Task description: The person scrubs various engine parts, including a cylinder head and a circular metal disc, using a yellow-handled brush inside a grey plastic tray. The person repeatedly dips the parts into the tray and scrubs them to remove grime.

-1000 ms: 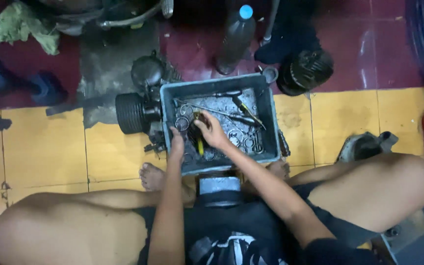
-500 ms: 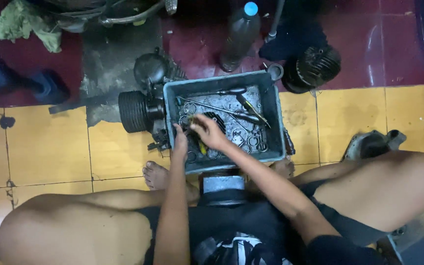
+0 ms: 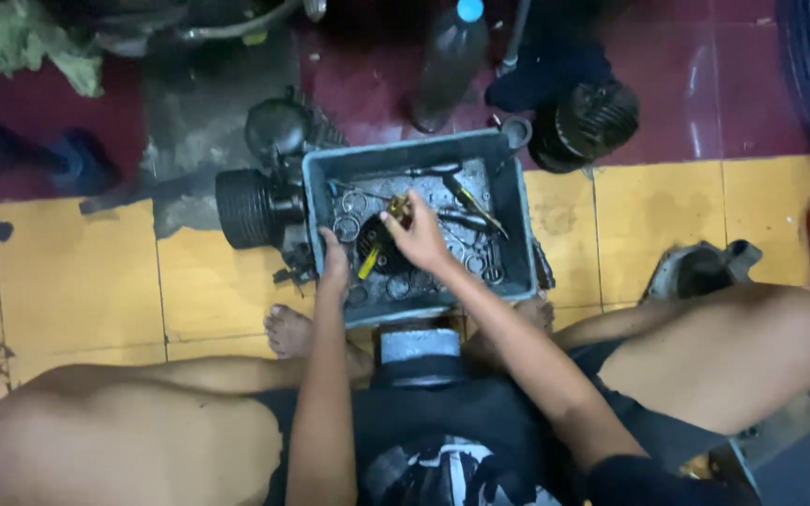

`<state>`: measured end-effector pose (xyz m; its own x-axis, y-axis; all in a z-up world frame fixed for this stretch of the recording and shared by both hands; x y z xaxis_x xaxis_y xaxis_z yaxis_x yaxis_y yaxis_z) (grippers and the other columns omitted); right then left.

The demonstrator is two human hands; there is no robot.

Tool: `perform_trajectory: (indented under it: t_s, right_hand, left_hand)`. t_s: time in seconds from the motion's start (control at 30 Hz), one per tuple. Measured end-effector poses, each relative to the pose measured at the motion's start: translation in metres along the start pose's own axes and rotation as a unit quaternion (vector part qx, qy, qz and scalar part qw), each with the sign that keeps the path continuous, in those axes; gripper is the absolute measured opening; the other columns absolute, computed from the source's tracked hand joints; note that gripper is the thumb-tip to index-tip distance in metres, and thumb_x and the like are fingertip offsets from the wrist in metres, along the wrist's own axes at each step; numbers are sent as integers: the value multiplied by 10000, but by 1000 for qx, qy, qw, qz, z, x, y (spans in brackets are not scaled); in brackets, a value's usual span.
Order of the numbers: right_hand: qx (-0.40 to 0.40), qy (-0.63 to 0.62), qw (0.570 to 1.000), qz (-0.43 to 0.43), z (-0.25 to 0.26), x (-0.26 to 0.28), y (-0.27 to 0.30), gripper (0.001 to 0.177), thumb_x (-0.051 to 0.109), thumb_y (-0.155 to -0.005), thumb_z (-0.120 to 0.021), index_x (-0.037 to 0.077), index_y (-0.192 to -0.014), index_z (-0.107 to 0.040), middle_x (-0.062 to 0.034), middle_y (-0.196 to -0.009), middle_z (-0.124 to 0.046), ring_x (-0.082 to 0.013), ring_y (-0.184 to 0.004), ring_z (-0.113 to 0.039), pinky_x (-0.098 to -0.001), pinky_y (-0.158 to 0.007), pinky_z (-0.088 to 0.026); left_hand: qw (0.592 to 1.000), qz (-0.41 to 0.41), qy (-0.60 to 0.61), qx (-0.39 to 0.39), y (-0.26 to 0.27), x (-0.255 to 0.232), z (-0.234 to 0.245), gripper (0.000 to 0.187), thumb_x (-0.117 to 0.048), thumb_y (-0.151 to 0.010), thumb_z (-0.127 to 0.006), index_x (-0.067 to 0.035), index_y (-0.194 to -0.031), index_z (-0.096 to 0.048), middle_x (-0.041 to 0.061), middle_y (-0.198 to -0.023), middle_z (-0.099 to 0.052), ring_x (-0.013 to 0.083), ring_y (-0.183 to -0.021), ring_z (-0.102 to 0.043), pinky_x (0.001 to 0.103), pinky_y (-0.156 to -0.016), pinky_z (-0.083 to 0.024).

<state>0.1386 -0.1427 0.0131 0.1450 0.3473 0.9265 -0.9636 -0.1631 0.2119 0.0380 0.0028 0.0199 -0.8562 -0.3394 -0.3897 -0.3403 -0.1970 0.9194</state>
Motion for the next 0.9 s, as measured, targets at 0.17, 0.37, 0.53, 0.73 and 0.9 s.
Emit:
perform_trajectory:
  t_s: [0.17,0.37,0.53,0.73,0.9]
  right_hand:
    - [37,109,993,-10,51,-16,-9,327,149,-778,-848,50,-915,-568,-172,-791,-656,-382,-815,-686,-486,-704,-542]
    - [167,320,926,-113,84,-1,35,348,182,-811,-833,183,-1117,-665,-159,-919,-724,-372,-907,-722,-507,-747,-572]
    - [297,570,744,-181,78,-79,88,286,160,-841,-702,184,-1103,-814,-145,-1074,-793,-346,-1023,-765,-495,-797,-615]
    - [182,430,865,-185,110,81,100,382,315,-972,-585,222,-1333,-672,-218,-1172,-731,-472,-1084,-709,-580,-901,-575]
    - [175,425,879,-126,43,24,94,360,156,-959,-570,184,-1294,-698,-184,-1078,-764,-404,-992,-756,-511,-845,-598]
  left_hand:
    - [995,-77,-62,-4,-65,15,20,1038,-795,-957,-66,-19,-1620,-256,185,-1682,-250,358,-1568,-191,484,-1314,-102]
    - [969,-135,-206,18,-184,50,15,896,-718,-1043,-76,-71,-1626,-288,157,-1678,-277,333,-1557,-230,512,-1280,-148]
    - [962,-136,-236,5,-138,40,7,763,-606,-1088,-204,-69,-1618,-318,198,-1632,-370,355,-1512,-346,552,-1235,-260]
    - [928,-196,-317,-8,-63,28,-18,1087,-591,-798,-819,-136,-1626,-280,229,-1619,-328,426,-1500,-334,574,-1231,-291]
    - [891,-270,-364,-16,-28,17,-23,1051,-370,-882,-795,-75,-1647,-137,298,-1580,-333,500,-1488,-298,611,-1223,-286]
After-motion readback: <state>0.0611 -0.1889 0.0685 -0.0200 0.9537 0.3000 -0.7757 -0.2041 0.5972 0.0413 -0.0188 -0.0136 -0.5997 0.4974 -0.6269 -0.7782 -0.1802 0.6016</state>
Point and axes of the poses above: each hand's wrist, its own y-axis away from the middle knuckle, its own z-axis out of the back of the hand, x = y × z, the point moved 10 cm from there along -y, towards the middle knuckle
